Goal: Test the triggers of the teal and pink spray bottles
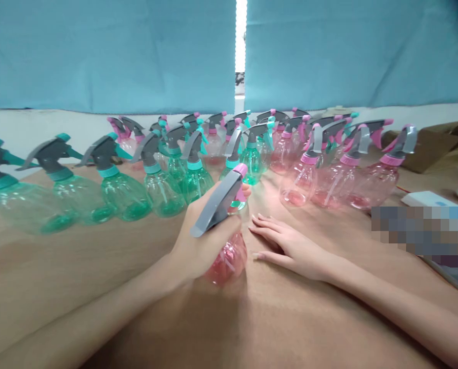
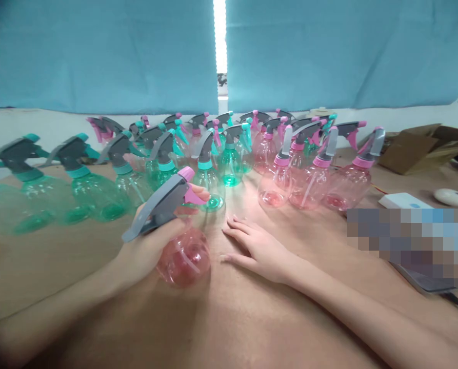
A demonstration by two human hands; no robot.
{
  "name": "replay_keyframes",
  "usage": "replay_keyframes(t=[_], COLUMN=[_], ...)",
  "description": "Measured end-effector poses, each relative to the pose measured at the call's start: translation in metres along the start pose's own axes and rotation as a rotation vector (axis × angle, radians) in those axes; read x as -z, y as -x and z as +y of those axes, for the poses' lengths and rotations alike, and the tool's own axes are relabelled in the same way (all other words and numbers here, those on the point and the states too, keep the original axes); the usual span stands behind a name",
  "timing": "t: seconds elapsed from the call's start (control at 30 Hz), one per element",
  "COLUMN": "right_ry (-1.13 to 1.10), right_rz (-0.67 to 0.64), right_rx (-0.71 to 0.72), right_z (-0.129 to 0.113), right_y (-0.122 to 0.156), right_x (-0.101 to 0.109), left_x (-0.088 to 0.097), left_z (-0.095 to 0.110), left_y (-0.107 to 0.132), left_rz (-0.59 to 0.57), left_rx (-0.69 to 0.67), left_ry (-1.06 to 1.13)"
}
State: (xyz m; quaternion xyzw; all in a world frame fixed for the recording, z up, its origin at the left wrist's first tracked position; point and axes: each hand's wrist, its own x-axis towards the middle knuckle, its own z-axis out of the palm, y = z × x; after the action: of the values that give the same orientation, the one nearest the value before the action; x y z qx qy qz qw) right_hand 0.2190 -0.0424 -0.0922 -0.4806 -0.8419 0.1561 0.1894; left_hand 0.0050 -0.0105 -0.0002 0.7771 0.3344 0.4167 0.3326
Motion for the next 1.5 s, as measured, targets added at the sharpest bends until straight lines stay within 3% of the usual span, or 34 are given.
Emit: replay_keyframes(t=[0.57,1.5], right_ry=[-0.004,-0.004], right_rz=[0.015,0.019], right_rx=[0.02,0.018], right_z=[0.0016,0.0003], right_y=[0.0004,0.0004], right_x=[-0.0011,0.0002], left_x=[-0.0007,-0.0004], left_z=[-0.0025,-0.0004], left_y=[-0.0002,-0.0005], left_rz=[-0.013,-0.021], left_rx=[-0.06,-0.032], left_ry=[0.064,0.129])
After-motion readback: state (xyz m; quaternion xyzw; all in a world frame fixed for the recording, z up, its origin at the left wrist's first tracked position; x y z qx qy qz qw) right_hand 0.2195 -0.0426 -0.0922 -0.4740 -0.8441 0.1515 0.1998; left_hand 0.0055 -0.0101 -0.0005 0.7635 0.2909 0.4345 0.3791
